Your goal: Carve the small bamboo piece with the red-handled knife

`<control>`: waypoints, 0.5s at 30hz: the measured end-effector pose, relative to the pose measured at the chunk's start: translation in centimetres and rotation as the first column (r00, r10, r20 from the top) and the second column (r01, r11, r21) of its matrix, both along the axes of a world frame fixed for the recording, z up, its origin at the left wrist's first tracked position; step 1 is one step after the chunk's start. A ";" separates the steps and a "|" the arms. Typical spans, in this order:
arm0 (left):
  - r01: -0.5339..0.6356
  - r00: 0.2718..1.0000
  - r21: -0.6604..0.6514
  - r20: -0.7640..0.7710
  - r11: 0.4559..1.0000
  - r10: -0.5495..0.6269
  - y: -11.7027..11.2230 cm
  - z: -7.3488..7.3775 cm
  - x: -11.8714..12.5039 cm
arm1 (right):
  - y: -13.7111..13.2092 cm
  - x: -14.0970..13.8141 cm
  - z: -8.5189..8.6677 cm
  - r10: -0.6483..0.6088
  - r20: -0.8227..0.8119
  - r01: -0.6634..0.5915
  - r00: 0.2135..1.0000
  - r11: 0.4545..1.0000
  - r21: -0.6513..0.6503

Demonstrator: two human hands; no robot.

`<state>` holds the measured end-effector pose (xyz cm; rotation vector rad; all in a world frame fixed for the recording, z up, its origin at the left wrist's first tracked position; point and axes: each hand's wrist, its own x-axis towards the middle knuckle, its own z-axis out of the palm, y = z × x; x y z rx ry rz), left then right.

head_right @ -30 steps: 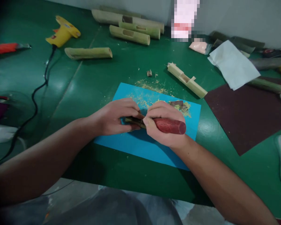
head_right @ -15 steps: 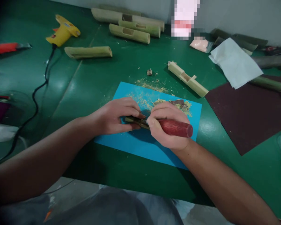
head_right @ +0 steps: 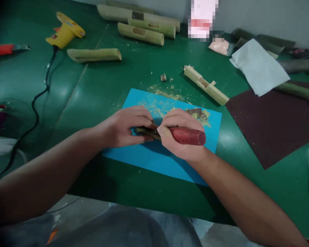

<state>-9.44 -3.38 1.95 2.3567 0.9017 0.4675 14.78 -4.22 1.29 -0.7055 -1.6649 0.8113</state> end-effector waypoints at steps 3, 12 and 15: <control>0.002 1.000 0.012 0.004 1.000 -0.002 0.0 0.0 -0.1 | 0.0 0.0 0.3 0.030 0.026 -0.030 0.999 1.000 -0.006; 0.011 0.999 0.040 0.035 0.999 -0.013 0.2 -0.2 -0.1 | -0.2 0.5 -0.9 -0.098 -0.117 0.101 0.988 0.995 0.016; 0.017 0.999 0.055 0.026 0.998 -0.018 0.2 -0.2 -0.1 | -0.3 0.4 -1.1 -0.119 -0.131 0.122 0.984 0.992 0.019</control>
